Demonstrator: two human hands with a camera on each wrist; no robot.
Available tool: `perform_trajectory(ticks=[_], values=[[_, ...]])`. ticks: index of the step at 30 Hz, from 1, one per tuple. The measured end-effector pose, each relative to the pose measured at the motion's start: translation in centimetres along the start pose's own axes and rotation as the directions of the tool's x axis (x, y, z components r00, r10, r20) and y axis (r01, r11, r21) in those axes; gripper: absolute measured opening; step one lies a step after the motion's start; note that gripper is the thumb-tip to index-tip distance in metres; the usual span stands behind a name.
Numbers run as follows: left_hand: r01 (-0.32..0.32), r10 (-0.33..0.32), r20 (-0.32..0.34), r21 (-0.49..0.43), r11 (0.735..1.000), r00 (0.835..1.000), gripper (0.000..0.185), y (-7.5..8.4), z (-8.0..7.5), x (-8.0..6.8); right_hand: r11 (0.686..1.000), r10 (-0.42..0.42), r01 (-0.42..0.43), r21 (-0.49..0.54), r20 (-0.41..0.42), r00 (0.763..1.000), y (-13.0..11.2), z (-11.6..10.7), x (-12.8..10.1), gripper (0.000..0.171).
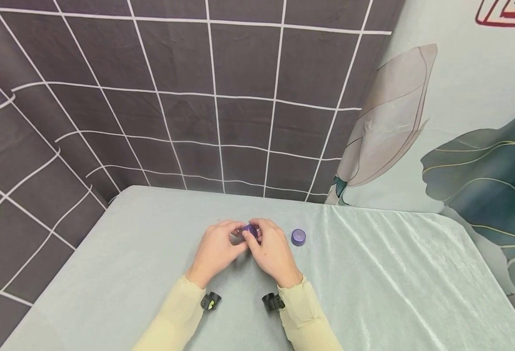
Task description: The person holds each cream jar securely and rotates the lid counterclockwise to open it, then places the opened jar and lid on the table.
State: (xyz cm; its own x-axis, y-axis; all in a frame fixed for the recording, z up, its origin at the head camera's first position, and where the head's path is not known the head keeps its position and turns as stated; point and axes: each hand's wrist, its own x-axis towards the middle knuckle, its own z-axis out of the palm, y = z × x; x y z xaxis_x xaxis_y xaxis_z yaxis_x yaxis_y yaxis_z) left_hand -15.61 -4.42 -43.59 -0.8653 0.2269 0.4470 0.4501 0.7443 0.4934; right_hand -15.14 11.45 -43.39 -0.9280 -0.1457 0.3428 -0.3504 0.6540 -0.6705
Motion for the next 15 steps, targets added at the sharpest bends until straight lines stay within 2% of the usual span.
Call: perform_trajectory(ticks=[15], values=[[-0.005, 0.005, 0.001, -0.003, 1.000, 1.000, 0.034, -0.07, -0.01, -0.02, 1.000, -0.030, 0.031, -0.008, 0.020, 0.999, 0.11, -0.20, 0.05, 0.030]])
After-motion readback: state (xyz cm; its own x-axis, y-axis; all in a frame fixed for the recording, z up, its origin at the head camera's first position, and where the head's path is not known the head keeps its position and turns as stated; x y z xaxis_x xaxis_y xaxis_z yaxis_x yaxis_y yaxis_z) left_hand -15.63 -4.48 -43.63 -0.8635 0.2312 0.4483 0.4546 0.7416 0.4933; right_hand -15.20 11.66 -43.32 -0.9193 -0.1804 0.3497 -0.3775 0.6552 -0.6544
